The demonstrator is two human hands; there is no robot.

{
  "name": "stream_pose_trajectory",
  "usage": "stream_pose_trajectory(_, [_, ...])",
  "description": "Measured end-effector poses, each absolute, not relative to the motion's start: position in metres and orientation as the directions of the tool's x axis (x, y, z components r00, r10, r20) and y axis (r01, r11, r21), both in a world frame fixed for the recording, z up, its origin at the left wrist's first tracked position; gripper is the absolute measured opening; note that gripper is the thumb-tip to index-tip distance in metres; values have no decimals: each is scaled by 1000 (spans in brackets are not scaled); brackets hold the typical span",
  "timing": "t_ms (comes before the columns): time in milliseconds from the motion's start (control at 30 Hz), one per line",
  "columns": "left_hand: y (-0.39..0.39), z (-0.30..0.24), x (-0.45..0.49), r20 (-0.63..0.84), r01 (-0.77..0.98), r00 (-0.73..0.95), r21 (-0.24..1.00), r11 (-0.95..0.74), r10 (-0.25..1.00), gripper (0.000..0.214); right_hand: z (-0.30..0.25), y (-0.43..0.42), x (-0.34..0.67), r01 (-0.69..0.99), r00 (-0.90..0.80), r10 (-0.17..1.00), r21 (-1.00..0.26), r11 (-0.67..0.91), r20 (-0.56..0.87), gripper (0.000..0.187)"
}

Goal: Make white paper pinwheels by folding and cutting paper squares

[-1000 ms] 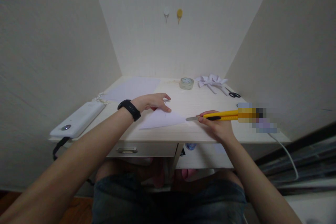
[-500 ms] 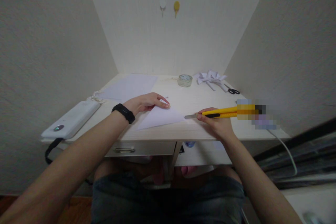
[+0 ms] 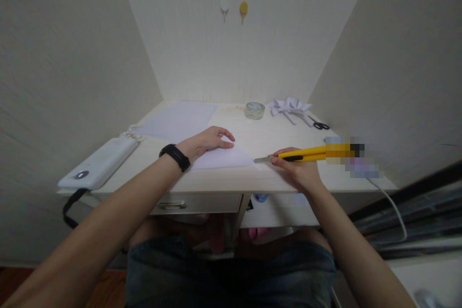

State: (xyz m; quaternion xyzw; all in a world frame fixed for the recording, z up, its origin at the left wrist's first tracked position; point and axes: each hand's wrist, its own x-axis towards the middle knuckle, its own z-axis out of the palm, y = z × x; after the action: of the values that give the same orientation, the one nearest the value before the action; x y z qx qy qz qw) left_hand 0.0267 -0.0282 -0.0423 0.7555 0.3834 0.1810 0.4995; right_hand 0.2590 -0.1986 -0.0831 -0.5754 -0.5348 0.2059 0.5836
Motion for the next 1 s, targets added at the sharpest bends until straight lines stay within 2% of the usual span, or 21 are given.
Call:
stream_pose_trajectory(100, [-25, -44, 28, -103, 425, 641, 873, -239, 761, 42, -82, -199, 258, 364, 345, 855, -895, 257, 386, 29])
stream_pose_trajectory(400, [-29, -40, 29, -168, 425, 628, 892, -155, 760, 41, -82, -199, 256, 331, 353, 861, -910, 251, 366, 28])
stream_pose_trajectory(633, [-29, -38, 30, -150, 468, 622, 858, -211, 769, 40, -82, -199, 257, 334, 349, 862, -908, 254, 369, 26])
stream_pose_trajectory(800, [-30, -38, 30, -200, 434, 621, 893, -120, 758, 40, -82, -198, 257, 338, 360, 856, -907, 251, 371, 29])
stream_pose_trajectory(1000, [-28, -39, 29, -197, 428, 615, 897, -114, 763, 35, -83, -199, 257, 313, 359, 860, -915, 256, 363, 26])
